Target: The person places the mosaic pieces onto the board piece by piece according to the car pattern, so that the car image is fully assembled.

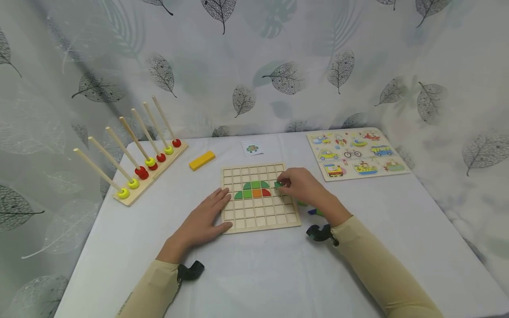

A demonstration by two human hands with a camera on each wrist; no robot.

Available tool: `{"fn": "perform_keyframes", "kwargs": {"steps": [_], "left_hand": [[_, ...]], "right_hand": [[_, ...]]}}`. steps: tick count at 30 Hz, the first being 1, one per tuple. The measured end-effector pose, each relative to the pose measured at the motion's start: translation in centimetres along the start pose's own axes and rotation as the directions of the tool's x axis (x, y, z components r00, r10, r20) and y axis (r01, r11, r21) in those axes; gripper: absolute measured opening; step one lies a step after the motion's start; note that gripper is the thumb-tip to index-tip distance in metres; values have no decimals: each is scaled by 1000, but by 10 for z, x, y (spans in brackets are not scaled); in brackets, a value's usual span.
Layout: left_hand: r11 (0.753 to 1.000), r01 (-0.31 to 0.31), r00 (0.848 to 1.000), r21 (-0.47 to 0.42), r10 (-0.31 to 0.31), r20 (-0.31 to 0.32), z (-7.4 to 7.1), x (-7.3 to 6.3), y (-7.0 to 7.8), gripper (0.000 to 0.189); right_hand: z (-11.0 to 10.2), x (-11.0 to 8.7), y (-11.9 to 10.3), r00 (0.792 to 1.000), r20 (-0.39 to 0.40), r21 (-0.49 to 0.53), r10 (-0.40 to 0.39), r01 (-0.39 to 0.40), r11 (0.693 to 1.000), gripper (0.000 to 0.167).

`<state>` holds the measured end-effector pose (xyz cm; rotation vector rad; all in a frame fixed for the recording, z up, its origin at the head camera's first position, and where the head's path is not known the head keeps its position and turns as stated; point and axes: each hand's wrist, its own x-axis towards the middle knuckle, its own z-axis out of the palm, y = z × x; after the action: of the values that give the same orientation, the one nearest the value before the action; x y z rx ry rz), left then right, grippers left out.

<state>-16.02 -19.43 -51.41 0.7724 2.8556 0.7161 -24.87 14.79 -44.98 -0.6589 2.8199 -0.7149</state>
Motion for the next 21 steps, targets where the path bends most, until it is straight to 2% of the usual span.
{"fn": "perform_keyframes", "kwargs": {"steps": [12, 21], "left_hand": [[1000, 4, 1000, -13, -4, -2, 0, 0, -2, 86], [1000, -3, 1000, -7, 3, -2, 0, 0, -1, 87]], "right_hand": [[15, 5, 1, 998, 14, -16, -57, 57, 998, 24], [17, 3, 1, 997, 39, -1, -68, 68, 998, 20]]}}
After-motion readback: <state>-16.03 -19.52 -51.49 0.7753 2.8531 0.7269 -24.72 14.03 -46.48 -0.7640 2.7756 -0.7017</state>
